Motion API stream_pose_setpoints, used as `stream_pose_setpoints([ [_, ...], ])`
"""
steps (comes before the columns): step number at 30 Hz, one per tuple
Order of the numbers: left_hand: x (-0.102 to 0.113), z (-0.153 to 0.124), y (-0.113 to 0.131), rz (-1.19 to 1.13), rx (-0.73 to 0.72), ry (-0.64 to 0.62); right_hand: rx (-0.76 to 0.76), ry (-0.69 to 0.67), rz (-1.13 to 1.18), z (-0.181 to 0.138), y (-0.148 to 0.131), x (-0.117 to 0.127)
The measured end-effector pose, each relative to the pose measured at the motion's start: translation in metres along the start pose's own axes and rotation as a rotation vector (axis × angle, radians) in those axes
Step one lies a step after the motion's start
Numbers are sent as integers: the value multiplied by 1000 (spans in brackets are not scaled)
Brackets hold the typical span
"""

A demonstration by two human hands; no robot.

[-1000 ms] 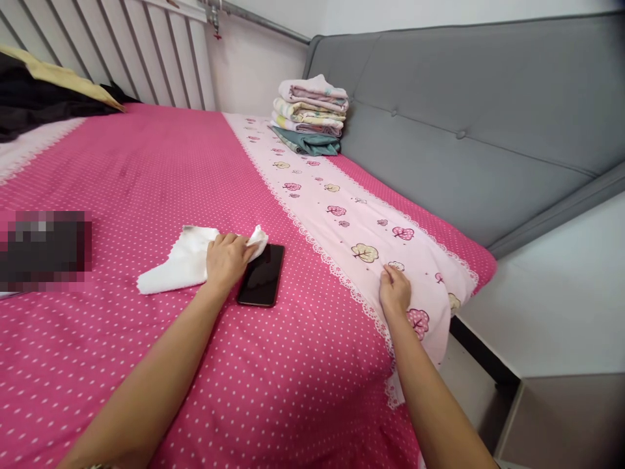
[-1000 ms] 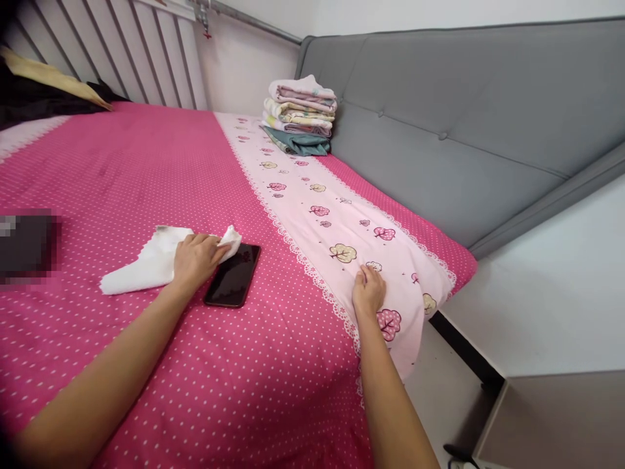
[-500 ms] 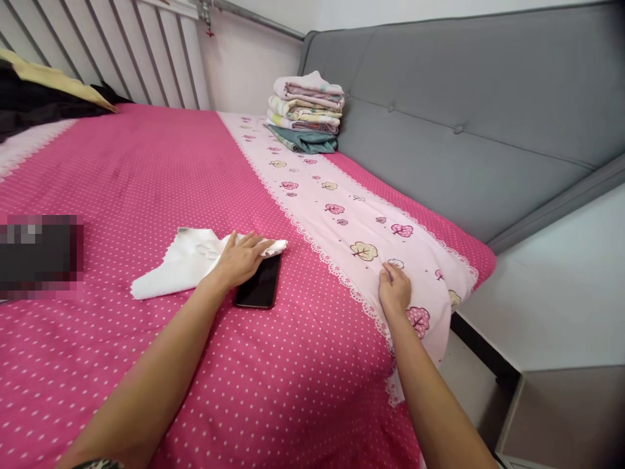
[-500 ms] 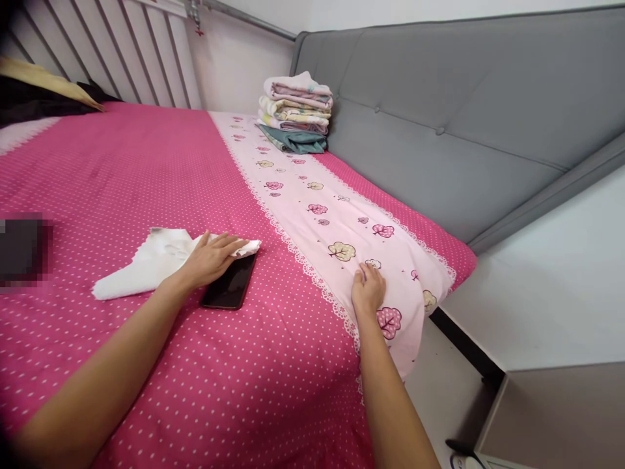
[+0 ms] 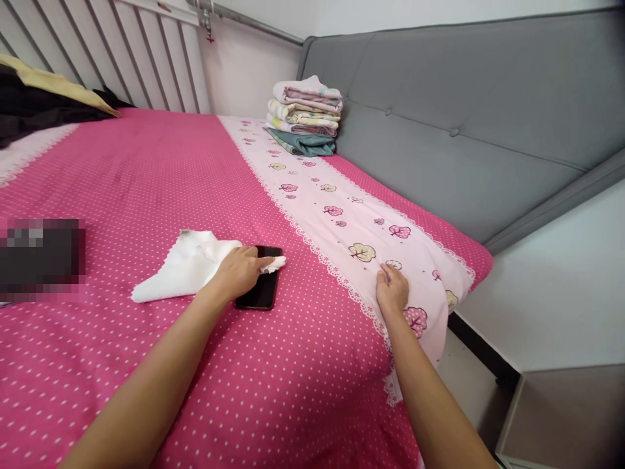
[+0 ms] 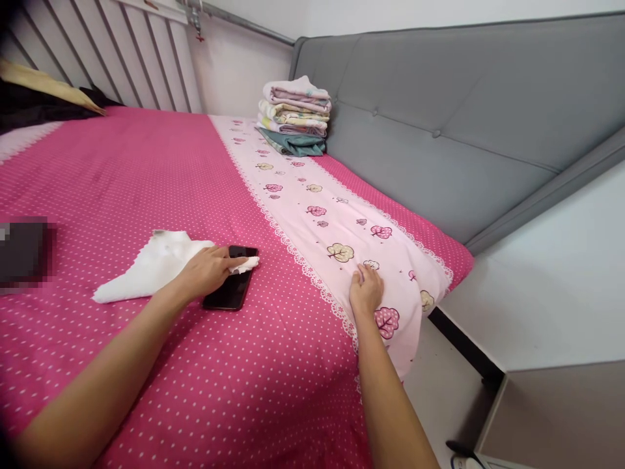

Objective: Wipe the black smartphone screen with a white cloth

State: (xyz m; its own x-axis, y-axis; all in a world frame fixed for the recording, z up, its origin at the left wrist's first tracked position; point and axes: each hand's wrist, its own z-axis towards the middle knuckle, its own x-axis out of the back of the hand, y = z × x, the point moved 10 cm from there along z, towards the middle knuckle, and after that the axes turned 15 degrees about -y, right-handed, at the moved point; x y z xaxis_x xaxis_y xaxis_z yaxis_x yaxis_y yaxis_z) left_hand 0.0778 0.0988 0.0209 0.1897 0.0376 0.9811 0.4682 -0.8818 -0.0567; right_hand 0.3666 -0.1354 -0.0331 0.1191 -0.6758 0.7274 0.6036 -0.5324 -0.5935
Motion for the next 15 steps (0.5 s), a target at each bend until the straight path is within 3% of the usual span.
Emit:
stream_pose_setpoints([
  [10, 3, -49, 27, -200, -61, -374, 3, -3, 13, -1, -1, 0],
  [15, -3, -59, 33, -310, -85, -474, -10, -8, 21, -1, 0, -1],
])
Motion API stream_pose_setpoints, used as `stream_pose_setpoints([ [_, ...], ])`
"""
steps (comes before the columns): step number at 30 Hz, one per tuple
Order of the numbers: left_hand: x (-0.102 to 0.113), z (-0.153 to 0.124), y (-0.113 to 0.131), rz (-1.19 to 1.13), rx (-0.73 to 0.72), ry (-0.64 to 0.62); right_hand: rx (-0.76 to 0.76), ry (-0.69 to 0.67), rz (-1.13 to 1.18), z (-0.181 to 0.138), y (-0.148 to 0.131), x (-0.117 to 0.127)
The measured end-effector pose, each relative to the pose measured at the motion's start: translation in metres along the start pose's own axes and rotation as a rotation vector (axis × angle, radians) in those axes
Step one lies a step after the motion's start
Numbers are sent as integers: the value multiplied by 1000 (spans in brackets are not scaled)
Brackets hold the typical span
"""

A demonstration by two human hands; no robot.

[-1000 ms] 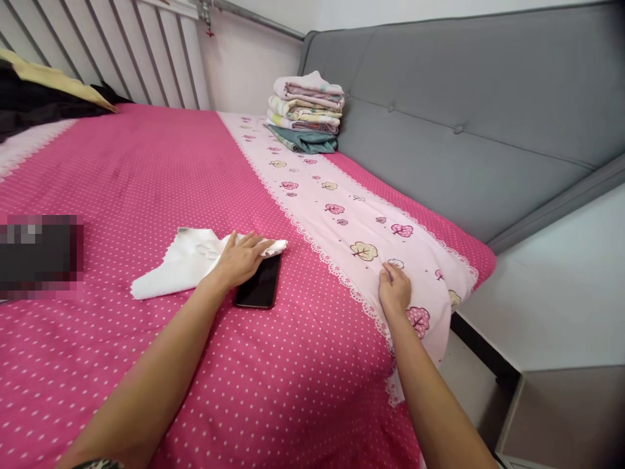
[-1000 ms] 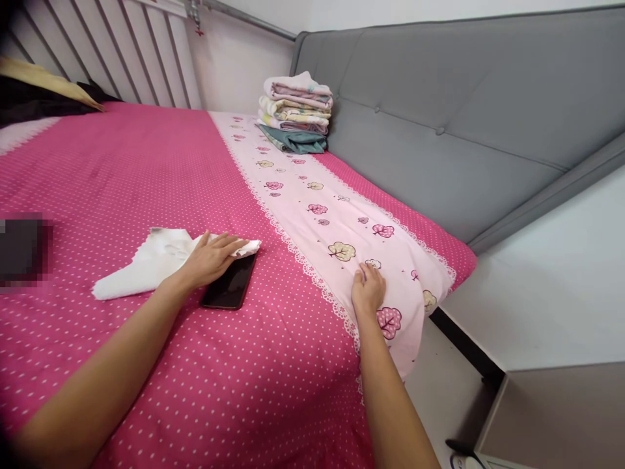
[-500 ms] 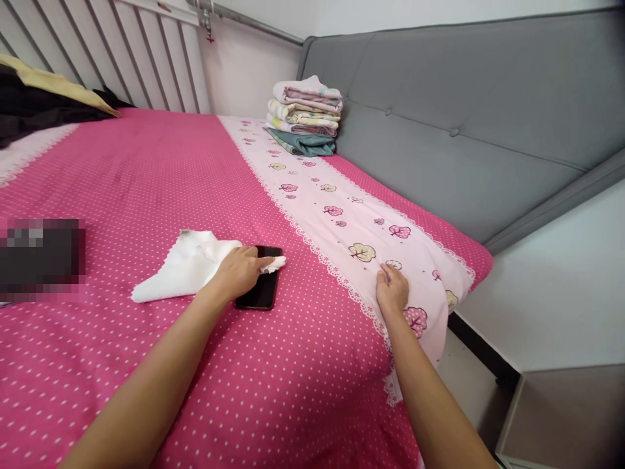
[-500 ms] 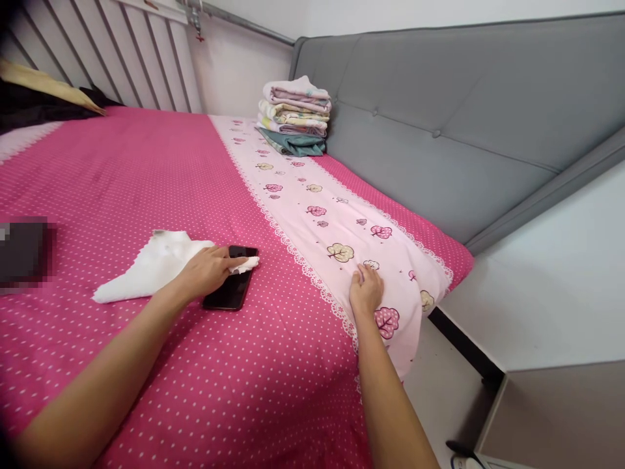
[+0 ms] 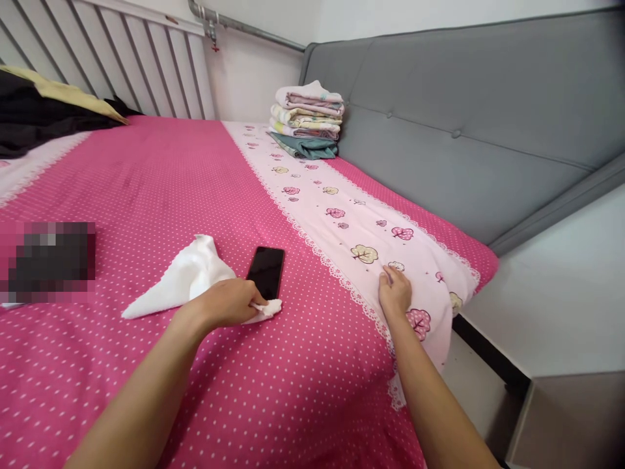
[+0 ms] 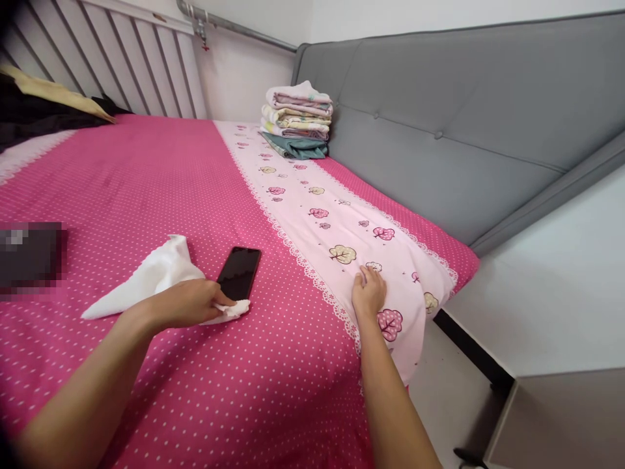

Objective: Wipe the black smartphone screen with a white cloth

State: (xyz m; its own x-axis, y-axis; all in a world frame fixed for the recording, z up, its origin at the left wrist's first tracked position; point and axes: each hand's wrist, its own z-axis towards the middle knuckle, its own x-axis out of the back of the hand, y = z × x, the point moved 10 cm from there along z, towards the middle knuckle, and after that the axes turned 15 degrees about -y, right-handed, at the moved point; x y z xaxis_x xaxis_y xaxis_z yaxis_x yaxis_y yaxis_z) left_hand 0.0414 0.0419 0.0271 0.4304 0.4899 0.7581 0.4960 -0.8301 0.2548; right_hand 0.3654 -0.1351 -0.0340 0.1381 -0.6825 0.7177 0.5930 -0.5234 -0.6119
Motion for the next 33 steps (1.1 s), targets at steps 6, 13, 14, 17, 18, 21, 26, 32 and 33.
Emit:
stream_pose_setpoints([
  [6, 9, 4, -2, 44, 12, 80, 3, -2, -17, 1, -1, 0],
  [13, 33, 26, -17, 176, 48, 457, -3, -13, -32, 1, 0, 0],
  [14, 34, 28, -21, 173, 78, 488, -4, -15, -32, 0, 0, -1],
  [17, 39, 27, -37, 151, 193, 567, -14, -9, -23, 0, 0, 1],
  [18, 41, 25, -43, 138, 234, 585, -15, -6, -19, 0, 0, 1],
  [21, 43, 19, -59, 100, 338, 624, -5, -3, -18, 0, -1, 1],
  [26, 44, 17, -72, 72, 436, 619, -6, 8, -25, -1, -2, 2],
  [32, 38, 24, -62, 36, 346, 406, 6, 10, -30, 0, -2, 2],
  [33, 37, 23, -59, 19, 338, 373, 7, 12, -30, 0, -2, 2],
])
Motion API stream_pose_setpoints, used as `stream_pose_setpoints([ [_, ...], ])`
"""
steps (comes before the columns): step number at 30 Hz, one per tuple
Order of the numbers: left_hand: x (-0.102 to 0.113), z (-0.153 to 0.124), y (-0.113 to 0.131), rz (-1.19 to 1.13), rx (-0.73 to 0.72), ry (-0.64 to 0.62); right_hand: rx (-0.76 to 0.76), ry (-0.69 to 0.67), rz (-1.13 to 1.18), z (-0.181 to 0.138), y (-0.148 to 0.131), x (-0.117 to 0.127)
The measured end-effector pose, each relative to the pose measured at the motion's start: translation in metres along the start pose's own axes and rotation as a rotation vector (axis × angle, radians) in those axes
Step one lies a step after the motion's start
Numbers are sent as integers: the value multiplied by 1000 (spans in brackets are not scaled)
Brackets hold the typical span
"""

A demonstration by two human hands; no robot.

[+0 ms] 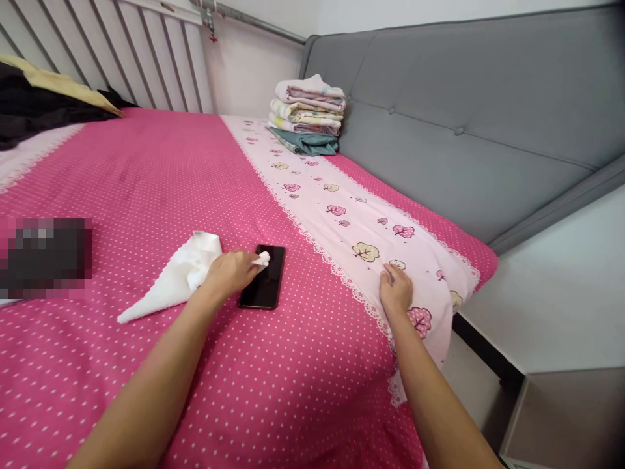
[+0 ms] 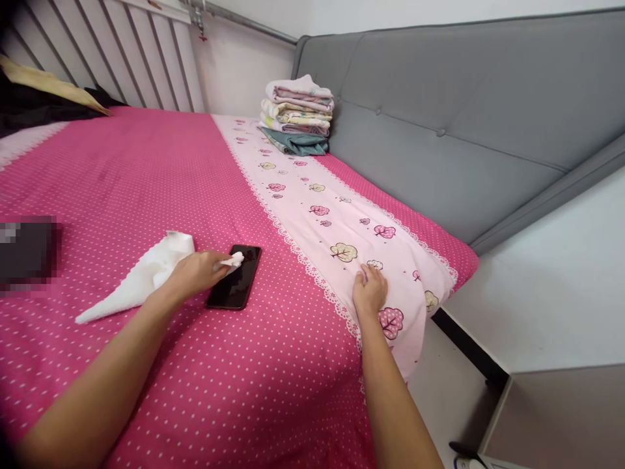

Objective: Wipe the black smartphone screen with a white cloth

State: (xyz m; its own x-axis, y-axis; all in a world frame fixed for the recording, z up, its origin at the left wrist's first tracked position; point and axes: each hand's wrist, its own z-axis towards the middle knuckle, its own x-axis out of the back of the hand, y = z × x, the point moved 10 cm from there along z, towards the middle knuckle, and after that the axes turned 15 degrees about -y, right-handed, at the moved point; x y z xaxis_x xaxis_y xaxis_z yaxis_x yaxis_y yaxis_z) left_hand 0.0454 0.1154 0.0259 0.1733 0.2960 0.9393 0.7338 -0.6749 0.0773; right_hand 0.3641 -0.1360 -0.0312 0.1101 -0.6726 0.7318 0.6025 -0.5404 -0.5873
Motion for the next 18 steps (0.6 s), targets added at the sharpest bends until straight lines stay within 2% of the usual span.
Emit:
stream_pose_setpoints([
  [4, -1, -14, 7, -21, -5, -135, 2, -2, -6, 0, -1, 0],
  [11, -12, -42, 23, 40, -133, -321, 6, -16, -7, -1, -1, -2],
  [15, -15, -44, 18, 76, -107, -364, 4, -6, -6, -1, 0, -2],
  [18, -12, -36, 8, 73, -36, -345, 0, -13, -8, -1, 0, -2],
])
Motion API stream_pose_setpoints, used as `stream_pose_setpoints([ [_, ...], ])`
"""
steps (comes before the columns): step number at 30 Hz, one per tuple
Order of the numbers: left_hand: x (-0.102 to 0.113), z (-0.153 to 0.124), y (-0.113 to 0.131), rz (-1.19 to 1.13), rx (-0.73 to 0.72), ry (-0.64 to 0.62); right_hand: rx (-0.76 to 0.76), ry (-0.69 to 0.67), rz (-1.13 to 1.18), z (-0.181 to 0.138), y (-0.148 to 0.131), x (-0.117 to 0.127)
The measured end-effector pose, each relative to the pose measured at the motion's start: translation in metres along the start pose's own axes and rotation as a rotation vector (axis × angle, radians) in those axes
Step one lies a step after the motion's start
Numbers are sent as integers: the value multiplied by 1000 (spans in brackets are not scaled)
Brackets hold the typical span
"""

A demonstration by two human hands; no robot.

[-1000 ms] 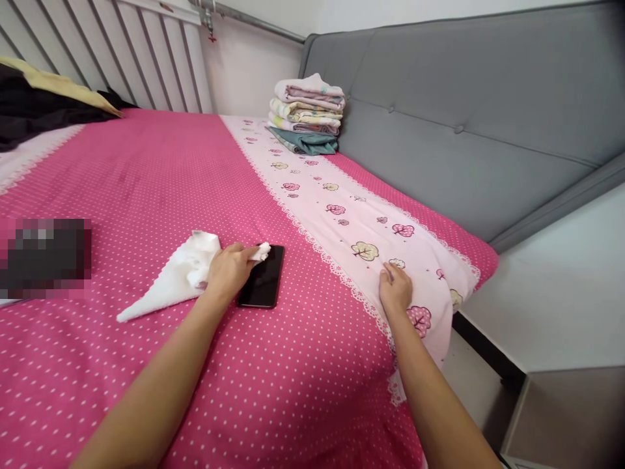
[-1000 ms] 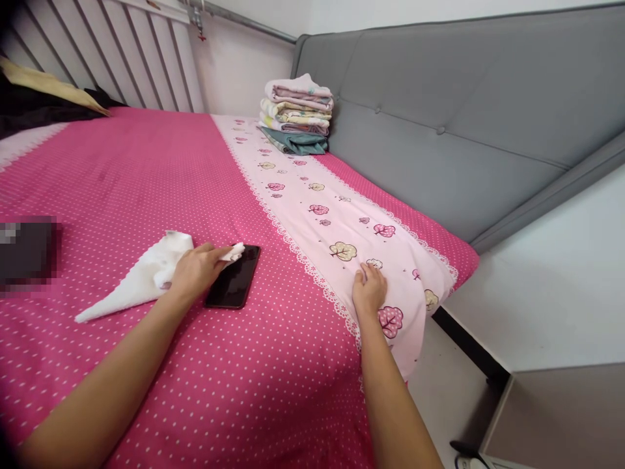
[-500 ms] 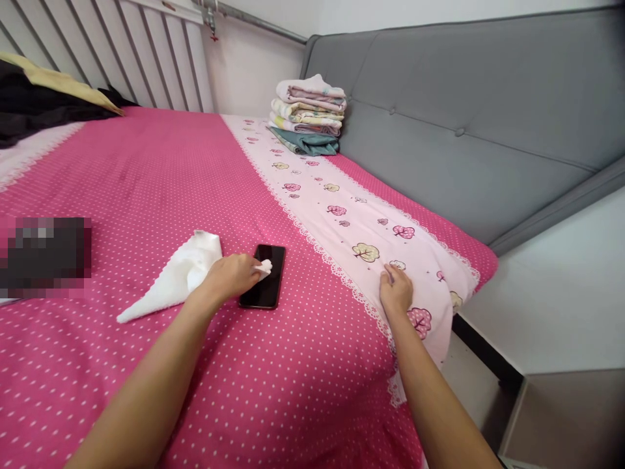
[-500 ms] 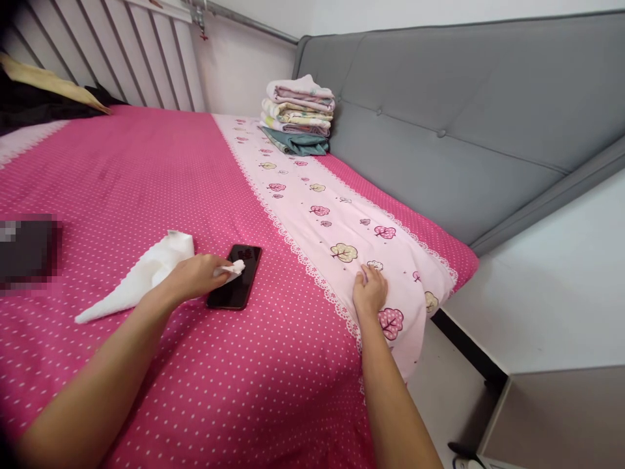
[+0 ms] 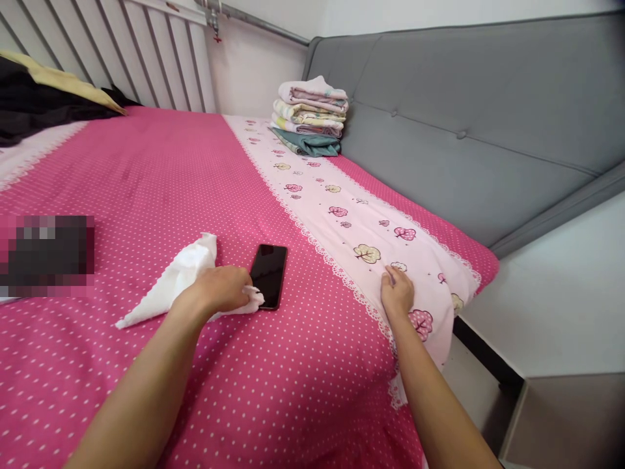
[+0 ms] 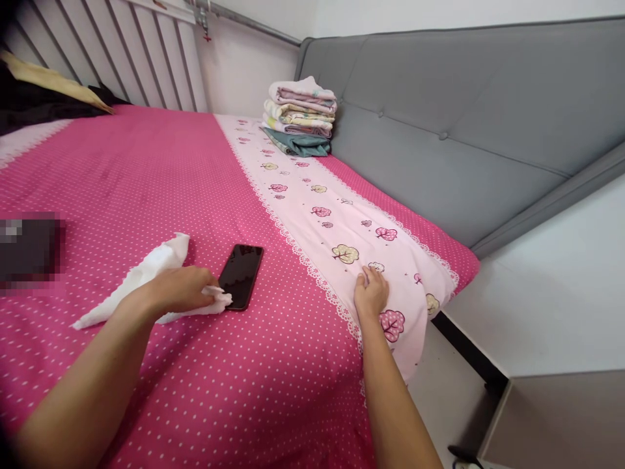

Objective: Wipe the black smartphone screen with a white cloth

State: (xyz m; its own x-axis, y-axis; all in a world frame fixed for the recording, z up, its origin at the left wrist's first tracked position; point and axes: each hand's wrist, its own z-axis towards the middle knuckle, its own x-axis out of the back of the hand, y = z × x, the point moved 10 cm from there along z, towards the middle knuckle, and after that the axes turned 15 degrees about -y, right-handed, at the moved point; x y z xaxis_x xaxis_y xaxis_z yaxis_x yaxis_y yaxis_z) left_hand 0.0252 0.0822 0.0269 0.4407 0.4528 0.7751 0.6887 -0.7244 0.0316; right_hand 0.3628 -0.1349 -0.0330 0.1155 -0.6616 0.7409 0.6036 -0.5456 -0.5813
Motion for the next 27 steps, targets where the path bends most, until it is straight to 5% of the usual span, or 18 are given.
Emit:
stream_pose_setpoints([
  [12, 32, 31, -22, -129, 239, 677, 15, 19, -11, 0, -2, 2],
  [19, 49, 53, -15, -143, 160, 626, 4, 11, -24, 0, -2, 2],
  [27, 51, 60, 34, -1, -112, 536, 1, 7, -46, 0, -4, 3],
])
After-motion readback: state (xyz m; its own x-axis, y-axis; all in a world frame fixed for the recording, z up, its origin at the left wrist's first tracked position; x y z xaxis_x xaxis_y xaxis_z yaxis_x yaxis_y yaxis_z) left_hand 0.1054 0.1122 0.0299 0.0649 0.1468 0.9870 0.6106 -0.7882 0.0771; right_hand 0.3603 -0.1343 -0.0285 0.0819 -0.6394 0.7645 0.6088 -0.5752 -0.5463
